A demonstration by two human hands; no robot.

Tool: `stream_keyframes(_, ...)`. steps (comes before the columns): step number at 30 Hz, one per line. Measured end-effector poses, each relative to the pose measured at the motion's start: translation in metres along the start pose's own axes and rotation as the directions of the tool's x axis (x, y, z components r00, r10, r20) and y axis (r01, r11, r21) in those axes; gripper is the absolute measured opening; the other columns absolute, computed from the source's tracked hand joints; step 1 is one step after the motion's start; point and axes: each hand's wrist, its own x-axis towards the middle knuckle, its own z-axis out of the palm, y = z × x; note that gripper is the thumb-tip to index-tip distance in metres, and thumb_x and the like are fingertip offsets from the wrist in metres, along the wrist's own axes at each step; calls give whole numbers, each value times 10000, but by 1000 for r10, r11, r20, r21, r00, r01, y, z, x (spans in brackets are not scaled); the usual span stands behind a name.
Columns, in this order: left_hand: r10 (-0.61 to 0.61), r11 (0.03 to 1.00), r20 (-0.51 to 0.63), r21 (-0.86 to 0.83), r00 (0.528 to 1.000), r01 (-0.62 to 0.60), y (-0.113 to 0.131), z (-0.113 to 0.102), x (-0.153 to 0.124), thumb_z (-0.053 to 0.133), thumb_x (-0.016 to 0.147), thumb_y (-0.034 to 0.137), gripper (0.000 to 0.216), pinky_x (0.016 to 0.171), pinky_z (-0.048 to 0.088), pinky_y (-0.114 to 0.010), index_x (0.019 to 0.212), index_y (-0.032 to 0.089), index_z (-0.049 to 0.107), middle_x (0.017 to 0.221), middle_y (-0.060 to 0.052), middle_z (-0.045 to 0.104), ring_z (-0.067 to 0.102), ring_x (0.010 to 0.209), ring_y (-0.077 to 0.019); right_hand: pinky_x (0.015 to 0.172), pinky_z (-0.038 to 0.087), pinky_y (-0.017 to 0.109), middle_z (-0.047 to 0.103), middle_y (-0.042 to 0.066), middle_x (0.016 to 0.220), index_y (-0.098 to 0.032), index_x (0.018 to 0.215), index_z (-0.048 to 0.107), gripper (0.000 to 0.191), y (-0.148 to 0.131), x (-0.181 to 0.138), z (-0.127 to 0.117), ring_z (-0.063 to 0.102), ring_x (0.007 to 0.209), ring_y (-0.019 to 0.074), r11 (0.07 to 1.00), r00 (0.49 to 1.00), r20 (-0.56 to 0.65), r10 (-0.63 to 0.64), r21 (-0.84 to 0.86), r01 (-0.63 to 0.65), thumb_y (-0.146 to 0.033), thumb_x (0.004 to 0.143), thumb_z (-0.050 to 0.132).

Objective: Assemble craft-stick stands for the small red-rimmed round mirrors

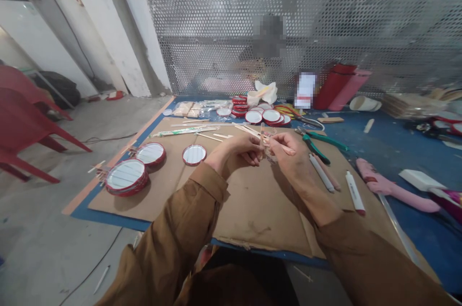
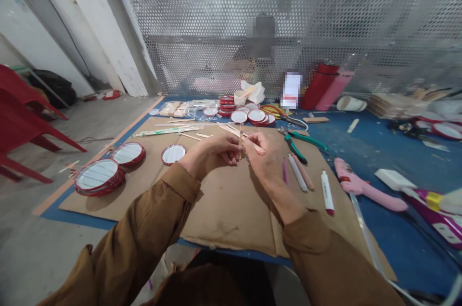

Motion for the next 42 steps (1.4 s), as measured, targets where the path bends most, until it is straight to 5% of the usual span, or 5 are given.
stream_keyframes(6, -7, 1000, 19, 6, 1000, 7, -1, -2, 0, 517, 978, 129, 188, 604, 581, -233, 795, 122, 561, 608, -29, 669, 684, 553, -119, 639, 470, 318, 690, 34, 735, -234, 812, 626, 255, 5, 1, 1, 628, 678, 207, 998, 999, -48, 8, 57, -5, -484, 823, 577)
stream_keyframes(13, 18, 1000, 29, -9, 999, -18, -5, -4, 5, 705, 897, 249, 216, 579, 569, -219, 783, 126, 569, 621, -20, 673, 691, 562, -122, 625, 439, 310, 675, 22, 713, -236, 818, 636, 293, 1, 0, -1, 605, 667, 204, 1000, 1000, -1, 10, -16, -10, -518, 835, 558)
stream_keyframes(19, 7, 1000, 8, 18, 1000, -7, -3, -2, 3, 612, 939, 195, 175, 592, 571, -225, 782, 128, 572, 624, -18, 673, 686, 563, -118, 636, 432, 310, 665, 13, 702, -233, 808, 636, 282, 0, 0, -1, 594, 665, 195, 1000, 1000, -8, -8, -16, 8, -505, 838, 566)
stream_keyframes(28, 18, 997, 5, 77, 1000, -18, 1, 2, -2, 549, 960, 154, 185, 605, 554, -203, 780, 127, 580, 602, -2, 655, 666, 544, -91, 572, 449, 296, 641, -5, 650, -233, 798, 607, 271, 10, 5, 4, 584, 581, 177, 982, 988, -150, 33, 191, -3, -500, 800, 652)
stream_keyframes(42, 23, 999, 26, 46, 999, -24, 0, -1, -1, 682, 894, 241, 173, 596, 561, -220, 776, 133, 615, 620, -8, 669, 674, 549, -107, 612, 460, 313, 652, 3, 643, -237, 795, 620, 272, 9, 3, 0, 597, 608, 189, 988, 995, -94, 15, 155, 0, -501, 853, 586)
